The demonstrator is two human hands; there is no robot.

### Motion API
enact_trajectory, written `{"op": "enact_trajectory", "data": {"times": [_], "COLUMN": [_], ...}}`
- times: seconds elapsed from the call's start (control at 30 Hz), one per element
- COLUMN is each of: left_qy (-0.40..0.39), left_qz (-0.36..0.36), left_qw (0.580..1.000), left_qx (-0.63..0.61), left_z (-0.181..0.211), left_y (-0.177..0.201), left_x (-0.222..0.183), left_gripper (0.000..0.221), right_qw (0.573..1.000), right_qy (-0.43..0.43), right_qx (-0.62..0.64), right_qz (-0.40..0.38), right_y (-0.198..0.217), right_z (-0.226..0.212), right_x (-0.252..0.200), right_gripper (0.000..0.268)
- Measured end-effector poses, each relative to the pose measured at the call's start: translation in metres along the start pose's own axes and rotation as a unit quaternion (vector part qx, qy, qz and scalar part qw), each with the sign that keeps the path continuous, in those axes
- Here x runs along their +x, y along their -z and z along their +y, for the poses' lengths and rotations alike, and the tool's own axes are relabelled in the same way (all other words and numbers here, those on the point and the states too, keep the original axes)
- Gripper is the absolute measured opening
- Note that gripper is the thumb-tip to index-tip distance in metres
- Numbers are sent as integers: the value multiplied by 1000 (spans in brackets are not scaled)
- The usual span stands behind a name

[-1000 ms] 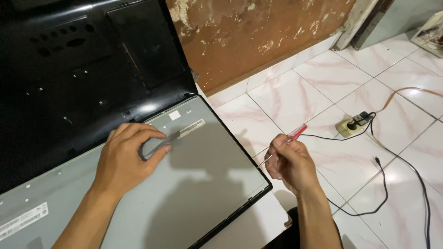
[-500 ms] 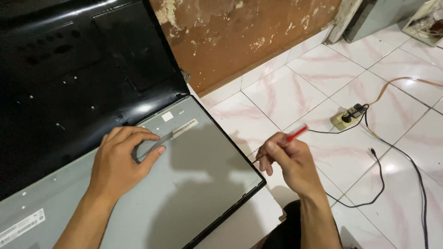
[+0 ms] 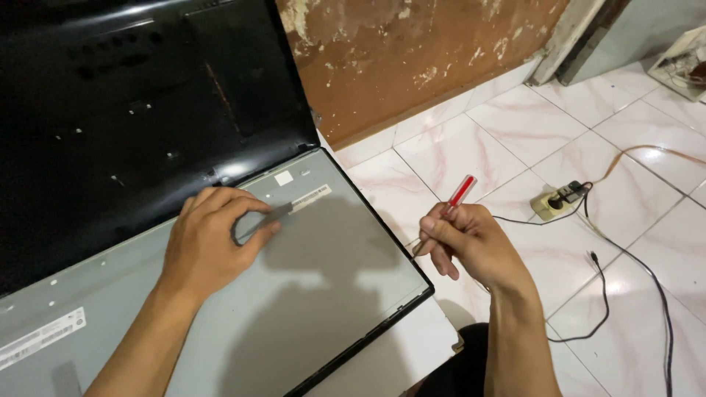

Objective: Disassembling a computer monitor by cleaning the exterior with a brush and prying open the plastic housing with a screwdriver to remove the internal panel.

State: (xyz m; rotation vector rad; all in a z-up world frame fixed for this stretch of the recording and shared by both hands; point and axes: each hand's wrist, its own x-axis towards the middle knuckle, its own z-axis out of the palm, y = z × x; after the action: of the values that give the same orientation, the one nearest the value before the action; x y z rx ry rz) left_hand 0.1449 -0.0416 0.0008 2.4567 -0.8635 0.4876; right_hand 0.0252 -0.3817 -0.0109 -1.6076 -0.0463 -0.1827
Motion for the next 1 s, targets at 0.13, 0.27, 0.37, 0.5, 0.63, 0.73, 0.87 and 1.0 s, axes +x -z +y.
{"op": "enact_trajectory", "data": {"times": [0.13,0.27,0.37,0.5,0.63,0.73,0.87,1.0], "left_qy": [3,-8,-45,-127,-262,-251,-232,-216], "left_qz": [-3,2,18,-73,-112,-170,-176,-186], "left_qw": [1000,1000,999,988,944,946,948,950], "left_qx": [1,3,4,-40,-166,-116,-128,-129], "left_z": [1,2,13,72,127,130,130,130], "left_y": [1,0,2,0,-23,-23,-16,-15], "left_x": [1,2,6,12,10,13,11,10], "left_gripper": [22,21,24,35,49,54,56,51], "right_qw": [992,979,969,962,970,983,988,991], "right_qy": [-1,8,7,-21,-24,-13,-8,23], "right_qx": [126,201,242,272,240,183,155,135], "right_qz": [24,34,51,35,-14,-9,-2,-4], "right_y": [7,9,6,-6,-18,-18,-17,-17], "right_z": [34,64,74,57,33,24,23,23], "right_x": [2,1,-1,-8,-13,-16,-20,-24], "right_gripper": [26,24,23,22,25,24,24,22]}}
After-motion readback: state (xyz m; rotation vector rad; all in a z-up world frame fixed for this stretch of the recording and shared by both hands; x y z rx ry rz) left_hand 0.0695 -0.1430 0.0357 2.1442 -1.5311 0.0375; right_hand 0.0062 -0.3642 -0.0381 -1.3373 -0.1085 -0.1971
